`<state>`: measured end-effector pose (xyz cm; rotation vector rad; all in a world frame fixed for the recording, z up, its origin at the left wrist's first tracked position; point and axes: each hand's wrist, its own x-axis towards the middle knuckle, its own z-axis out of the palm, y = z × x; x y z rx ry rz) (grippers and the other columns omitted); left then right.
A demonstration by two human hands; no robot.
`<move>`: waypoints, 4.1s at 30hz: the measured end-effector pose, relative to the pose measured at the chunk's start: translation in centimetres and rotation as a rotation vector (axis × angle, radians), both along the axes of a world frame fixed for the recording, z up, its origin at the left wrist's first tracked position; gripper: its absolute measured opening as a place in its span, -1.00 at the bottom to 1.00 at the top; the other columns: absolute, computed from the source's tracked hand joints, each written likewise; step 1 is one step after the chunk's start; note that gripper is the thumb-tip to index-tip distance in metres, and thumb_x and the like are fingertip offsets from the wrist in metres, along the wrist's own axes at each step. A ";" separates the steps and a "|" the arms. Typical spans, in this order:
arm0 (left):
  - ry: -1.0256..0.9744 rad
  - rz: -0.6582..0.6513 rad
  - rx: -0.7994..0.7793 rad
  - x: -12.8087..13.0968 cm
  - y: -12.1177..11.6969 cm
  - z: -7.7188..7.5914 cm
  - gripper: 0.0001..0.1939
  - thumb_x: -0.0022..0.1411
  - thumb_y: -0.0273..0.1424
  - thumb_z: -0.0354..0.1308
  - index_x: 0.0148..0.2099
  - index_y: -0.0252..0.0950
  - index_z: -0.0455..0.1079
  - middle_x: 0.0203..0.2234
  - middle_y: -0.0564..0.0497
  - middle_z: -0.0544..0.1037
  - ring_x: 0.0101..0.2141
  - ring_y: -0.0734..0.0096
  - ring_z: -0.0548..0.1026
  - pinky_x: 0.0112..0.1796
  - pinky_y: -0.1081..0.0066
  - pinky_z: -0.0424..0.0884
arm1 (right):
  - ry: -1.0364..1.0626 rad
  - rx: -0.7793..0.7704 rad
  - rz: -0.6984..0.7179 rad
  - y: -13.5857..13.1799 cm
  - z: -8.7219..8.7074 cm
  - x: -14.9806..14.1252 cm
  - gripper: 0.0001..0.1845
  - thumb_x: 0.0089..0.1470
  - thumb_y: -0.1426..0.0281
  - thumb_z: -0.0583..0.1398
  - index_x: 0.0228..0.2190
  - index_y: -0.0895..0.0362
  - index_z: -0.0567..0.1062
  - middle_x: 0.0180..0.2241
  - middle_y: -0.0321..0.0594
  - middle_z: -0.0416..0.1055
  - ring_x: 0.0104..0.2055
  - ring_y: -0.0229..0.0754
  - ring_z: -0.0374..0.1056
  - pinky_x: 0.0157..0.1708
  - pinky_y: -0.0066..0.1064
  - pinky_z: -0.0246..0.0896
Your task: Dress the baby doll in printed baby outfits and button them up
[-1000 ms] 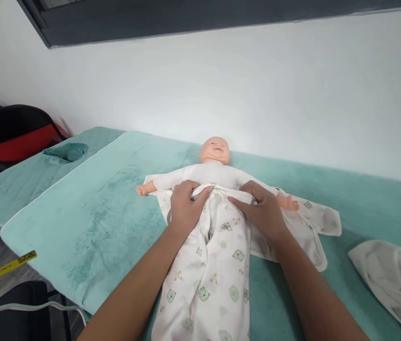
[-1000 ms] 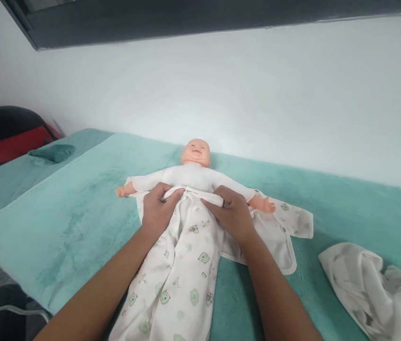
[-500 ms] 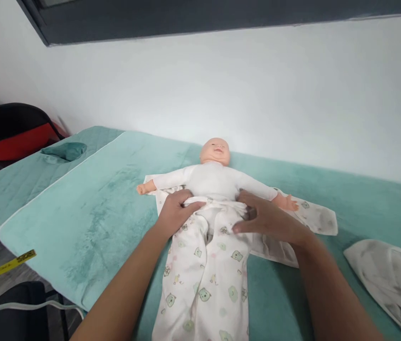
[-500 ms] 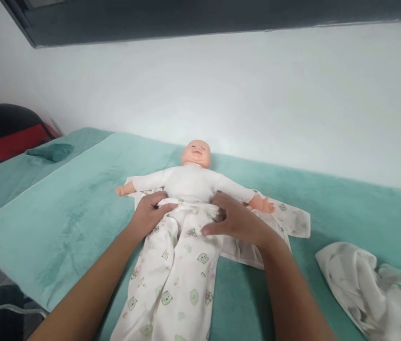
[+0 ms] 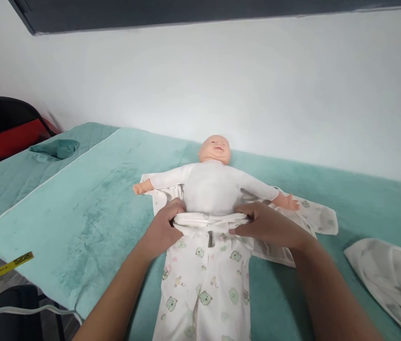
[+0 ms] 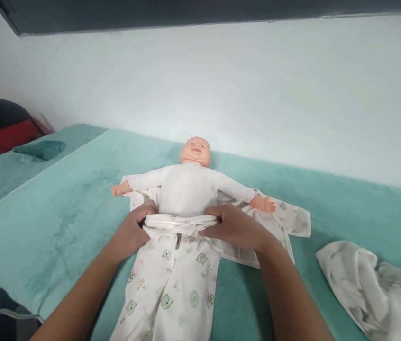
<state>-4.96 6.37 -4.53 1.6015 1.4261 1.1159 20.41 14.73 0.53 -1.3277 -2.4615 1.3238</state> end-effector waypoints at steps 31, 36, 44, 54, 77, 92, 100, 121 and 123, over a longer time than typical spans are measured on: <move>-0.214 -0.158 -0.198 -1.7 -2.5 0.2 -0.46 -0.02 -0.25 0.31 0.03 -0.25 0.30 -0.11 -0.03 0.43 -0.10 0.24 0.39 -0.12 0.36 0.32 | 0.408 -0.038 -0.237 -5.0 -2.9 1.1 -0.56 -0.04 0.03 0.27 -0.27 0.14 0.49 -0.29 -0.24 0.47 -0.26 -0.11 0.36 -0.30 -0.35 0.22; -0.027 -0.113 -0.078 -1.9 -4.0 -0.1 -0.57 -0.11 -0.30 0.34 -0.16 -0.29 0.37 -0.08 -0.07 0.38 -0.12 0.25 0.37 -0.12 0.35 0.31 | 0.226 0.238 -0.270 -9.5 -4.1 0.3 -0.56 -0.11 0.12 0.31 -0.23 0.13 0.49 -0.22 -0.19 0.48 -0.17 -0.03 0.35 -0.20 -0.29 0.19; 0.068 0.172 -0.009 -0.6 -5.2 -1.0 -0.87 -0.07 -0.36 0.10 -0.50 -0.27 0.20 -0.60 0.14 0.27 -0.46 0.45 0.24 -0.41 0.47 0.15 | -0.101 0.503 -0.585 -13.0 -4.5 -2.7 -0.71 0.08 0.14 0.12 -0.51 0.07 0.41 -0.42 -0.11 0.48 -0.28 -0.03 0.34 -0.36 -0.33 -0.01; 0.018 -0.044 -0.068 -1.1 -8.2 1.5 -0.67 -0.03 -0.24 0.24 -0.23 -0.30 0.35 -0.39 0.08 0.40 -0.36 0.39 0.34 -0.33 0.45 0.28 | 0.071 0.312 -0.476 -14.5 -3.0 -1.5 -0.69 0.04 0.10 0.17 -0.34 0.09 0.39 -0.33 -0.23 0.48 -0.27 -0.11 0.34 -0.32 -0.37 0.17; 0.475 -0.363 0.056 -2.0 -14.4 2.0 -0.19 -0.01 -0.44 0.24 0.30 -0.20 0.09 0.15 -0.15 0.29 0.13 0.08 0.31 0.08 0.18 0.31 | 0.244 0.123 -0.174 -20.4 -2.5 0.6 -0.17 -0.15 0.11 0.36 0.10 0.09 0.23 0.05 -0.07 0.35 0.04 0.07 0.31 -0.05 -0.16 0.30; 0.854 -0.183 0.290 2.2 -17.6 0.0 0.05 -0.04 -0.13 0.34 0.38 -0.23 -0.12 0.10 -0.27 0.22 0.16 -0.14 0.22 0.06 0.01 0.29 | 0.233 0.620 -0.276 -23.1 -6.5 -1.3 -0.08 -0.23 0.13 0.41 0.08 0.14 0.16 0.03 0.06 0.24 0.11 0.15 0.22 0.06 -0.02 0.21; 0.944 -0.192 0.160 3.5 -15.9 2.4 -0.18 0.06 -0.19 0.22 0.33 -0.21 0.04 0.00 -0.20 0.32 0.00 -0.07 0.35 -0.06 0.06 0.33 | 0.103 0.386 -0.354 -22.1 -3.7 -1.8 -0.40 -0.11 0.07 0.33 -0.13 0.11 0.29 -0.19 -0.13 0.43 -0.18 -0.03 0.37 -0.29 -0.31 0.20; -0.284 -0.476 -0.489 1.7 -16.3 7.9 -0.51 -0.01 -0.37 0.29 0.01 -0.27 0.35 -0.15 -0.02 0.51 -0.15 0.27 0.46 -0.22 0.41 0.36 | 0.336 -0.237 -0.134 -23.2 4.1 0.4 -0.54 0.01 0.07 0.28 -0.17 0.15 0.52 -0.17 -0.15 0.54 -0.09 0.03 0.42 -0.12 -0.25 0.29; -0.367 -0.558 -0.502 1.1 -15.6 8.4 -0.51 0.04 -0.25 0.31 0.02 -0.28 0.37 -0.13 -0.04 0.51 -0.17 0.33 0.46 -0.20 0.42 0.35 | 0.376 -0.242 -0.120 -22.2 5.0 0.3 -0.55 0.04 0.07 0.25 -0.16 0.14 0.49 -0.17 -0.15 0.52 -0.09 0.01 0.42 -0.12 -0.25 0.30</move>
